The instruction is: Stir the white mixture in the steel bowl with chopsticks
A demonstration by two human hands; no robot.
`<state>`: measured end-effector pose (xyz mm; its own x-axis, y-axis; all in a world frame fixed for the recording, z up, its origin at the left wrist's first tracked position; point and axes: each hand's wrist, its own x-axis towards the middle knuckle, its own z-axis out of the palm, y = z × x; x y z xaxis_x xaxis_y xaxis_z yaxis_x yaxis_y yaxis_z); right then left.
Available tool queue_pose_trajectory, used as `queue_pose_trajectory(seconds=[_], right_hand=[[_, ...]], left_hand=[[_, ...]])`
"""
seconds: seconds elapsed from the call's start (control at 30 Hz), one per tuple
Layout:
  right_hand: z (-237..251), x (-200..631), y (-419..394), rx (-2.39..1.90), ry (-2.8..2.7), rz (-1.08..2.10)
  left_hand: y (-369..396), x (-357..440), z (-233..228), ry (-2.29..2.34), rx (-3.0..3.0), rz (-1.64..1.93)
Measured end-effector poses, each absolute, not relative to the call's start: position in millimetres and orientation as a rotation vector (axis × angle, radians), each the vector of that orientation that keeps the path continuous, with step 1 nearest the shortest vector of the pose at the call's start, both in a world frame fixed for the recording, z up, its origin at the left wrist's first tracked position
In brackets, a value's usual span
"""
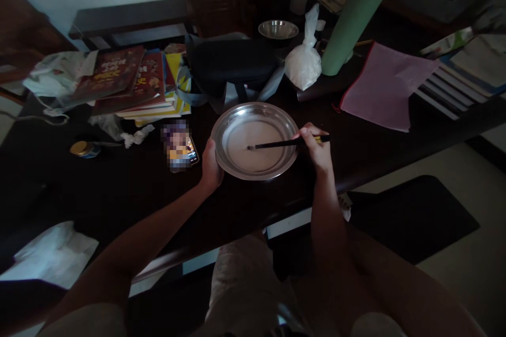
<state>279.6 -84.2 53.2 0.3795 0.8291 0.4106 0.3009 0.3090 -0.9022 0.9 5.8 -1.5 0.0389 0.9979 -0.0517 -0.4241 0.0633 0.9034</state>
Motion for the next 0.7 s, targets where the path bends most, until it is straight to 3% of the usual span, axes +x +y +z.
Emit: queue_pose_trajectory(seconds=[0.7], right_hand=[[54.9, 279.4, -84.3, -1.281, -1.140, 0.487]], left_hand=[[1.0, 4.5, 7.6, 0.904, 0.865, 1.358]])
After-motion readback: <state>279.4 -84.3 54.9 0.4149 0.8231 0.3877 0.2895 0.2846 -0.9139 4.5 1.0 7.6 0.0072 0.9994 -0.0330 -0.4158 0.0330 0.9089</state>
